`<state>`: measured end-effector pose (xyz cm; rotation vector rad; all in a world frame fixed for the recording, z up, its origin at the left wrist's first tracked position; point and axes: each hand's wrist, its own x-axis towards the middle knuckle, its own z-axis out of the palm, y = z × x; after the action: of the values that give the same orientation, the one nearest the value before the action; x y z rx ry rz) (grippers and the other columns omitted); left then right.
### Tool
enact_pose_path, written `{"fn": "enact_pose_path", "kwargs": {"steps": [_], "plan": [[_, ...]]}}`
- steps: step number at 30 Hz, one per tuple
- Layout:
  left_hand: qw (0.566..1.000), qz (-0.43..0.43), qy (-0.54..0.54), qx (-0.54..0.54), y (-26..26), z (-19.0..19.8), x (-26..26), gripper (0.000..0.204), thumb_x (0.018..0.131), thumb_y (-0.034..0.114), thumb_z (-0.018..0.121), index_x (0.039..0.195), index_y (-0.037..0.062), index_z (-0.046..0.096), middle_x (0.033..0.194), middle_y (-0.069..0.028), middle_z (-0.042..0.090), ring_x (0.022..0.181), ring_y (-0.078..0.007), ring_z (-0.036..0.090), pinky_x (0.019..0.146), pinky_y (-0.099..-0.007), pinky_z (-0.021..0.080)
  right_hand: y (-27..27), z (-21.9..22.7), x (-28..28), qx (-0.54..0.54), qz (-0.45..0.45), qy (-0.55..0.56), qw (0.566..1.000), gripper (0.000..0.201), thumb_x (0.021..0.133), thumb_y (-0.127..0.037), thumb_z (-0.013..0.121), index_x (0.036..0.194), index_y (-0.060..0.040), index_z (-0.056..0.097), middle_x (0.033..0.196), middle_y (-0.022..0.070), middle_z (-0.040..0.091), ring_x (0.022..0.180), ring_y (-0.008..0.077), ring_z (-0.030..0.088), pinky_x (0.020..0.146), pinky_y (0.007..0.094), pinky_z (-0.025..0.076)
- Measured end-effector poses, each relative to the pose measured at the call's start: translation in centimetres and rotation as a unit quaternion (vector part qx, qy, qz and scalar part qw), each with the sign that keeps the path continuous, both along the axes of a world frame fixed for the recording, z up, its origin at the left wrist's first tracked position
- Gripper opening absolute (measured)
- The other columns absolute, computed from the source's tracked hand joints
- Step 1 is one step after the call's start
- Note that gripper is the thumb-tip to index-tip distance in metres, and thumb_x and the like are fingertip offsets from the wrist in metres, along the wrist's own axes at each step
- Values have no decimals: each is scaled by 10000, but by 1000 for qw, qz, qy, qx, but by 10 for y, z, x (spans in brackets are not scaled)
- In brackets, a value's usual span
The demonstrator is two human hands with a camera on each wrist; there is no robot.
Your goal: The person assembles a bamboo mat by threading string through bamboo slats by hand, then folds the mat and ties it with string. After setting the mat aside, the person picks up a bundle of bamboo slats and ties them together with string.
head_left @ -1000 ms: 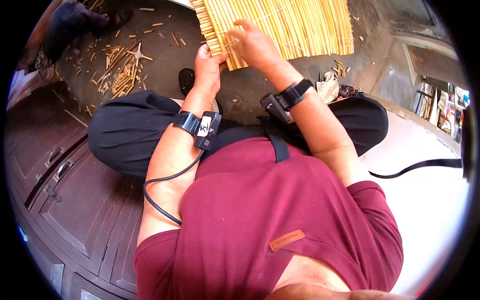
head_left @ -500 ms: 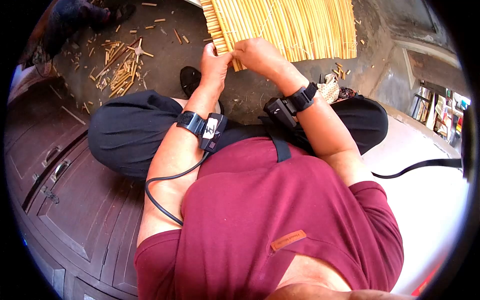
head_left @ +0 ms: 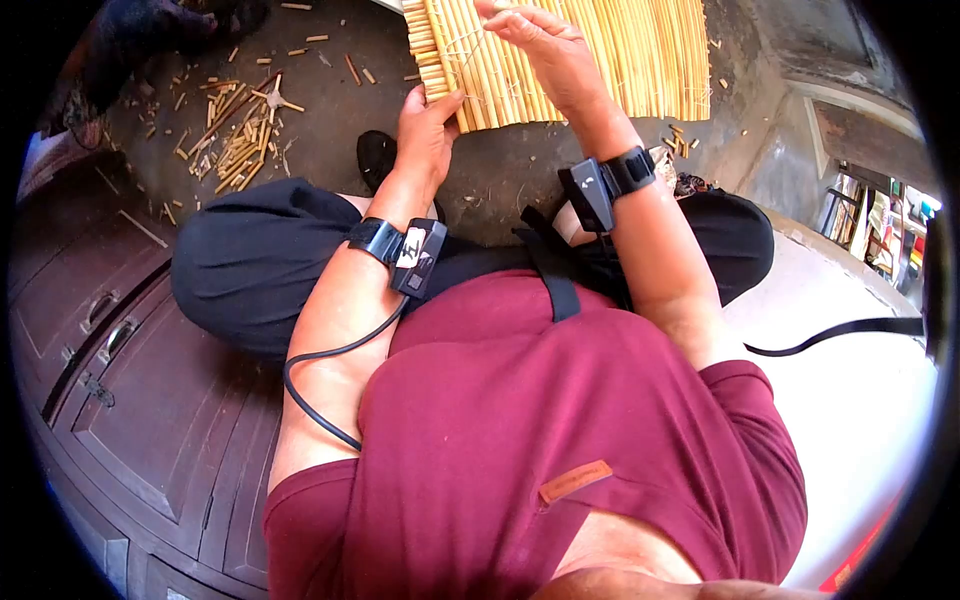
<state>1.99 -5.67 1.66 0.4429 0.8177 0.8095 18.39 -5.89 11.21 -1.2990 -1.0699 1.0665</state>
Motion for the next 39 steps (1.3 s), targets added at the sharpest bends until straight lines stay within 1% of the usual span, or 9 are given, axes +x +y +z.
{"fn": "enact_pose_path", "kwargs": {"steps": [3, 5, 7, 8, 14, 18, 21, 27, 39], "plan": [[998, 18, -57, 5, -1, -5, 6, 400, 876, 39, 627, 1233, 23, 447, 1169, -103, 582, 1067, -211, 596, 920, -367, 495, 14, -28, -15, -70, -29, 195, 978, 226, 981, -206, 516, 1001, -28, 654, 644, -12, 578, 663, 87, 602, 654, 241, 505], [998, 34, -46, 4, 0, -8, 10, 408, 844, -11, 638, 1209, 25, 459, 1145, -98, 593, 1027, -208, 611, 893, -358, 509, 16, -42, -9, -70, 20, 252, 965, 186, 949, -201, 567, 945, -60, 688, 669, 16, 634, 781, 145, 674, 744, 302, 549], [998, 51, -33, -2, -1, -8, 9, 422, 812, -61, 649, 1185, 28, 471, 1121, -92, 605, 988, -205, 626, 866, -349, 523, 21, -55, -8, -97, 25, 351, 931, 231, 970, -160, 503, 1099, 4, 602, 669, -13, 479, 664, 96, 503, 773, 289, 480], [999, 34, -16, 7, 0, -7, 7, 433, 821, -48, 651, 1204, 24, 462, 1140, -101, 596, 1017, -204, 615, 885, -355, 514, 24, -61, -7, -117, 18, 312, 943, 215, 964, -156, 512, 1066, 10, 604, 606, -44, 384, 563, 72, 418, 631, 248, 461], [998, 17, 45, 32, 5, -13, 8, 427, 819, -54, 642, 1204, 0, 465, 1135, -111, 601, 1025, -199, 615, 896, -347, 507, 41, -57, -12, -198, 1, 179, 964, 186, 952, -154, 523, 1004, -4, 619, 564, -62, 360, 456, 64, 355, 432, 222, 358], [997, 17, 55, 52, 7, -21, 8, 413, 777, -50, 660, 1153, -4, 497, 1058, -104, 634, 929, -177, 639, 825, -312, 516, 49, -63, -3, -217, 34, 287, 933, 168, 937, -145, 546, 966, -3, 632, 543, -57, 365, 429, 68, 357, 403, 225, 331], [995, -3, 69, 71, 9, -20, 7, 411, 797, -31, 656, 1166, -8, 476, 1073, -109, 618, 947, -184, 633, 825, -321, 519, 49, -69, -6, -198, 22, 222, 954, 165, 939, -137, 539, 966, 0, 627, 542, -58, 362, 428, 68, 354, 404, 225, 332], [997, 12, 43, -69, -17, -12, 14, 515, 832, 48, 691, 1215, 86, 350, 1102, -113, 582, 917, -204, 629, 682, -375, 558, 45, -79, -6, -175, -8, 264, 948, 142, 945, -136, 521, 950, -11, 588, 546, -59, 360, 431, 67, 350, 413, 223, 360], [992, 12, 120, 22, -6, -17, 14, 384, 799, 37, 695, 1130, 58, 500, 939, -54, 653, 713, -132, 636, 472, -234, 488, 54, -81, -1, -207, 1, 309, 928, 120, 921, -126, 542, 917, -14, 587, 564, -54, 360, 433, 70, 343, 394, 223, 346]]}}
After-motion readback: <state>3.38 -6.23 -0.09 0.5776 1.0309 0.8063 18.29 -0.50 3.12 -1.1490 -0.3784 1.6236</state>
